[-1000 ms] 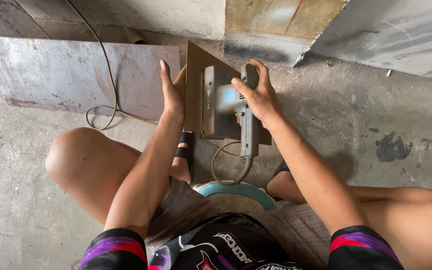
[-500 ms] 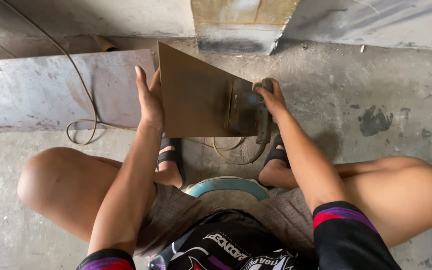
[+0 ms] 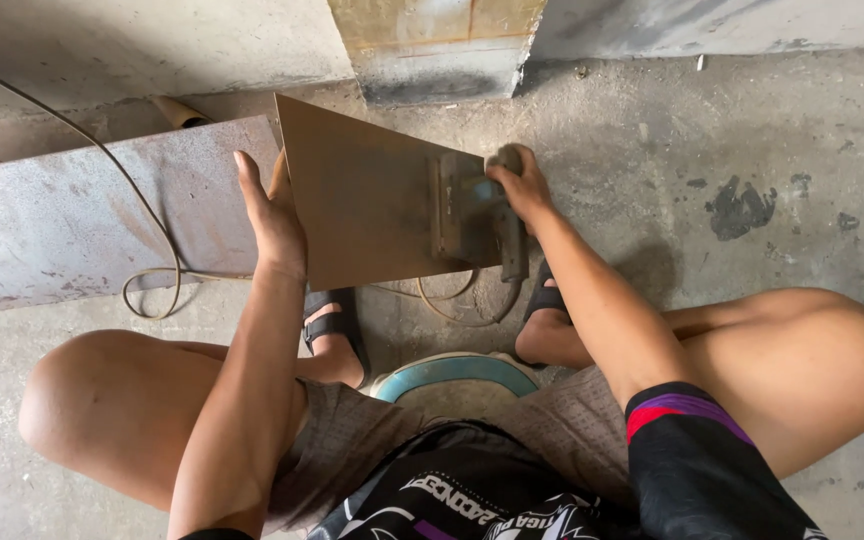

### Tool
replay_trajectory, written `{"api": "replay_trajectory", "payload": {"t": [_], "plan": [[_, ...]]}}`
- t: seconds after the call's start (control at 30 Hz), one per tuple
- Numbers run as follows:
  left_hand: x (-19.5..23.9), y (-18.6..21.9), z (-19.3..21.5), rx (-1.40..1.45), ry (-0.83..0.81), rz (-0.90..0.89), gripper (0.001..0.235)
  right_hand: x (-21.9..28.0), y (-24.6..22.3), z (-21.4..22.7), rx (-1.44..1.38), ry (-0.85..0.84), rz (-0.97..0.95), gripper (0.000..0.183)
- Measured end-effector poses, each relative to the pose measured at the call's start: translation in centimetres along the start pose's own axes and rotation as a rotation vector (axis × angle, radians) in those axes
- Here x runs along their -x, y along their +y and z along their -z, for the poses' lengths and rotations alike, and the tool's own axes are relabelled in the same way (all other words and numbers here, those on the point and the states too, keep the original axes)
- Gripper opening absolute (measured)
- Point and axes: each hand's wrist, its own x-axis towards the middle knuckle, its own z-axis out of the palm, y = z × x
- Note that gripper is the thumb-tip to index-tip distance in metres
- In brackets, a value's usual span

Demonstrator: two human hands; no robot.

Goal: Sanding a metal plate using an electric orbital sander to smooth the surface.

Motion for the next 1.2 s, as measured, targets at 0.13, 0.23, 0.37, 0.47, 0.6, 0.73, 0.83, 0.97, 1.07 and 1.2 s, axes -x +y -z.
{"api": "replay_trajectory", "payload": {"t": [0.13,0.23,0.37,0.47,0.6,0.73,0.83,0.97,1.07,1.2], "plan": [[-1.5,-1.2,2.9,0.119,-0.049,0.003,0.096,3.2,-6.4,-1.8,-0.001,-0.031,0.069,0.074],[-2.5,-0.5,3.4,0.378,0.009,0.136,0.087,3.2,-9.0,-3.2,-0.046,-0.169,0.309,0.076],[-2.1,0.0,2.8,0.323,0.04,0.13,0.093,6.7,-12.1,-4.3,-0.023,-0.212,0.446,0.081],[-1.8,0.1,2.7,0.296,0.038,0.122,0.094,7.9,-12.5,-5.4,-0.055,-0.208,0.537,0.081],[-1.6,0.3,3.2,0.278,0.08,0.119,0.091,4.4,-9.2,-7.5,-0.262,-0.251,0.69,0.074],[-1.7,0.5,3.8,0.247,-0.022,0.111,0.084,3.9,-8.3,-3.9,0.021,-0.245,0.385,0.083],[-1.6,0.4,3.6,0.259,0.034,0.146,0.081,2.0,-4.7,-2.9,-0.02,-0.159,0.232,0.069],[-1.2,0.2,2.7,0.075,-0.083,-0.027,0.091,0.5,0.5,-1.5,-0.055,0.039,0.066,0.073],[-1.2,0.4,2.5,0.035,-0.057,-0.031,0.09,1.0,2.8,0.1,-0.067,0.07,-0.023,0.078],[1.5,4.2,-4.3,-0.37,0.192,0.066,0.112,1.0,6.4,1.2,-0.079,0.066,-0.114,0.083]]}}
